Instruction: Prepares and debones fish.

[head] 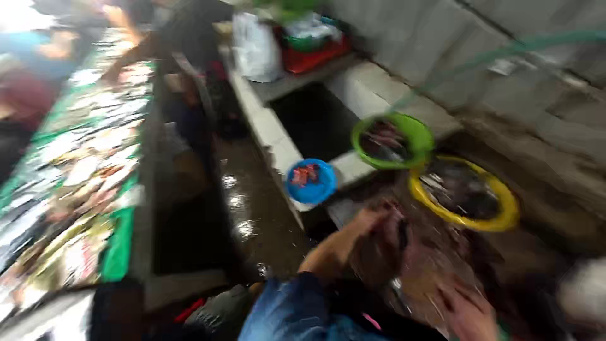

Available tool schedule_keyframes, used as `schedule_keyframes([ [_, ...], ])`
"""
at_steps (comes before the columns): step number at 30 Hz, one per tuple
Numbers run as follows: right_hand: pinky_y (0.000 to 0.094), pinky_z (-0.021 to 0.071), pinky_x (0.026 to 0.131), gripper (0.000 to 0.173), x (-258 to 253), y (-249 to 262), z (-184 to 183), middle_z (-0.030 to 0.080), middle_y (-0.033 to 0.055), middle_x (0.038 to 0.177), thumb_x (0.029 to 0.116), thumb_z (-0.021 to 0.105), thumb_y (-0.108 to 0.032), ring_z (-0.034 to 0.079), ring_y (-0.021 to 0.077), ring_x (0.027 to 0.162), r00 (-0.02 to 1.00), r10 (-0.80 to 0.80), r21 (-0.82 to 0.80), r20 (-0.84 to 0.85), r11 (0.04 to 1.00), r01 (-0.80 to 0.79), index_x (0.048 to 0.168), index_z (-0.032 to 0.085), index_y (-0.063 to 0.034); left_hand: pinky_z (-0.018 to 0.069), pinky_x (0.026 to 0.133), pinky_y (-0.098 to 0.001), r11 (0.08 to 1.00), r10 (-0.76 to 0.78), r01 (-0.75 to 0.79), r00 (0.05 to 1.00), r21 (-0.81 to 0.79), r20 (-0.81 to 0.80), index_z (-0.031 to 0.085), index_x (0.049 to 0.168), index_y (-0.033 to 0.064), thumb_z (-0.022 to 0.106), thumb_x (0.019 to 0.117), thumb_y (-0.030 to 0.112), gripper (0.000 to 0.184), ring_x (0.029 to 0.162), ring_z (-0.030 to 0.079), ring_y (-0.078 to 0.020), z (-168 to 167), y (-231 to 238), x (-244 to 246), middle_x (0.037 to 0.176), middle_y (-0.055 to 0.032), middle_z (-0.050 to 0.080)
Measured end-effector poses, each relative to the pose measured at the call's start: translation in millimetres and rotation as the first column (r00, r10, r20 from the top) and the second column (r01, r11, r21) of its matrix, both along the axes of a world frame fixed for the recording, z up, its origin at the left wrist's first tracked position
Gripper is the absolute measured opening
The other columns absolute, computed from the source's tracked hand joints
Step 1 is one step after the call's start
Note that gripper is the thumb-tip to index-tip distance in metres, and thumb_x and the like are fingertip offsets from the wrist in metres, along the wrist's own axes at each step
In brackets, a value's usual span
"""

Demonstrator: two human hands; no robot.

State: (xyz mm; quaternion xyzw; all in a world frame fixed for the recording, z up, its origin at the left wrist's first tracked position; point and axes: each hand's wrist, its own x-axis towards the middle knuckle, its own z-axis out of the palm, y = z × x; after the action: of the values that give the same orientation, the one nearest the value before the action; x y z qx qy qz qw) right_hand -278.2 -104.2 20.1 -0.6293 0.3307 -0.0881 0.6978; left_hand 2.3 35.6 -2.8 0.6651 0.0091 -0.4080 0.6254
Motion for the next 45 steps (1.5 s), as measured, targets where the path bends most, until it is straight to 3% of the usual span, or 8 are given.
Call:
schedule_keyframes([
  [3, 0.0262, 0.0541, 0.057, 0.015, 31.6, 26.5, 8.3, 0.072, 0.0050, 0.084, 0.0987, 0.064, -0.011, 0.061, 0.0093, 0.062, 0.996, -0.093, 0.138, 0.008, 0.986, 0.091, 0.104, 0.073, -0.0002, 0.0547, 0.099, -0.0469, 0.992, 0.025, -0.044, 0.987, -0.120, -0.158, 0.056, 0.138, 0.0005, 0.054, 0.1069, 0.040, 0.050, 0.114, 0.066, -0.0273, -31.5, -20.7, -2.5, 0.126, -0.0193, 0.067],
  [8, 0.0267, 0.0548, 0.062, 0.022, 58.9, 41.4, 10.0, 0.073, 0.0083, 0.095, 0.1020, 0.058, -0.011, 0.063, 0.0112, 0.070, 0.999, 0.019, 0.266, 0.033, 0.964, -0.027, 0.112, 0.071, 0.0029, 0.0539, 0.100, -0.0558, 0.996, -0.062, 0.053, 0.992, -0.078, -0.113, 0.053, 0.145, 0.0147, 0.047, 0.1002, 0.067, 0.069, 0.122, 0.064, -0.0288, -79.7, -24.7, -10.9, 0.135, -0.0126, 0.065],
  [14, 0.0260, 0.0529, 0.062, 0.023, 81.9, 42.5, 4.6, 0.071, 0.0099, 0.094, 0.1037, 0.055, -0.010, 0.061, 0.0110, 0.067, 0.999, 0.030, 0.306, -0.028, 0.952, -0.020, 0.111, 0.071, 0.0049, 0.0539, 0.096, -0.0572, 0.997, 0.083, -0.081, 0.984, 0.019, -0.159, 0.054, 0.140, 0.0035, 0.052, 0.1029, 0.057, 0.065, 0.118, 0.064, -0.0315, -63.7, -32.9, -15.0, 0.130, -0.0203, 0.064],
  [20, 0.0247, 0.0506, 0.059, 0.022, 94.2, 43.3, -3.2, 0.070, 0.0099, 0.088, 0.1033, 0.055, -0.010, 0.058, 0.0100, 0.063, 0.999, -0.008, 0.309, -0.033, 0.951, 0.018, 0.108, 0.071, 0.0038, 0.0581, 0.094, -0.0493, 0.989, 0.115, -0.128, 0.981, -0.077, -0.157, 0.061, 0.126, -0.0027, 0.056, 0.1034, 0.050, 0.058, 0.105, 0.070, -0.0276, -76.0, -37.0, -16.4, 0.113, -0.0194, 0.071],
  [32, 0.0232, 0.0436, 0.047, 0.018, 45.9, 42.2, -43.9, 0.070, 0.0034, 0.076, 0.0967, 0.070, -0.018, 0.052, 0.0067, 0.052, 0.979, 0.046, 0.147, -0.197, 0.989, -0.017, 0.096, 0.076, -0.0011, 0.0596, 0.084, -0.0439, 0.991, 0.059, -0.032, 0.975, -0.129, 0.213, 0.069, 0.102, -0.0014, 0.053, 0.1073, 0.028, 0.034, 0.088, 0.072, -0.0205, -75.9, -53.9, -14.1, 0.091, -0.0131, 0.072],
  [41, 0.0241, 0.0449, 0.046, 0.020, 29.9, 35.4, -44.1, 0.069, 0.0003, 0.072, 0.0952, 0.072, -0.023, 0.052, 0.0058, 0.049, 0.947, 0.094, 0.126, -0.307, 0.990, -0.057, 0.095, 0.077, -0.0042, 0.0571, 0.090, -0.0465, 0.999, 0.036, -0.038, 0.990, 0.006, 0.139, 0.067, 0.109, -0.0026, 0.055, 0.1069, 0.034, 0.039, 0.097, 0.070, -0.0237, -75.3, -70.2, 8.8, 0.101, -0.0164, 0.071],
  [43, 0.0251, 0.0472, 0.048, 0.022, 23.4, 33.1, -37.6, 0.069, 0.0001, 0.072, 0.0960, 0.071, -0.026, 0.055, 0.0065, 0.051, 0.935, 0.148, 0.116, -0.324, 0.986, -0.116, 0.093, 0.077, -0.0050, 0.0558, 0.095, -0.0464, 0.997, 0.079, -0.081, 0.989, 0.010, 0.128, 0.066, 0.117, -0.0016, 0.058, 0.1053, 0.036, 0.040, 0.104, 0.069, -0.0236, -78.8, -71.3, 7.0, 0.109, -0.0165, 0.071],
  [45, 0.0301, 0.0556, 0.062, 0.025, 12.4, 27.2, -36.7, 0.072, -0.0010, 0.078, 0.0940, 0.071, -0.034, 0.064, 0.0072, 0.064, 0.899, 0.246, -0.016, -0.363, 0.963, -0.270, 0.094, 0.078, -0.0099, 0.0545, 0.100, -0.0502, 0.985, 0.119, -0.139, 0.976, 0.100, 0.181, 0.057, 0.135, -0.0017, 0.071, 0.0971, 0.039, 0.057, 0.113, 0.067, -0.0288, -79.0, -71.1, -6.6, 0.120, -0.0205, 0.068],
])
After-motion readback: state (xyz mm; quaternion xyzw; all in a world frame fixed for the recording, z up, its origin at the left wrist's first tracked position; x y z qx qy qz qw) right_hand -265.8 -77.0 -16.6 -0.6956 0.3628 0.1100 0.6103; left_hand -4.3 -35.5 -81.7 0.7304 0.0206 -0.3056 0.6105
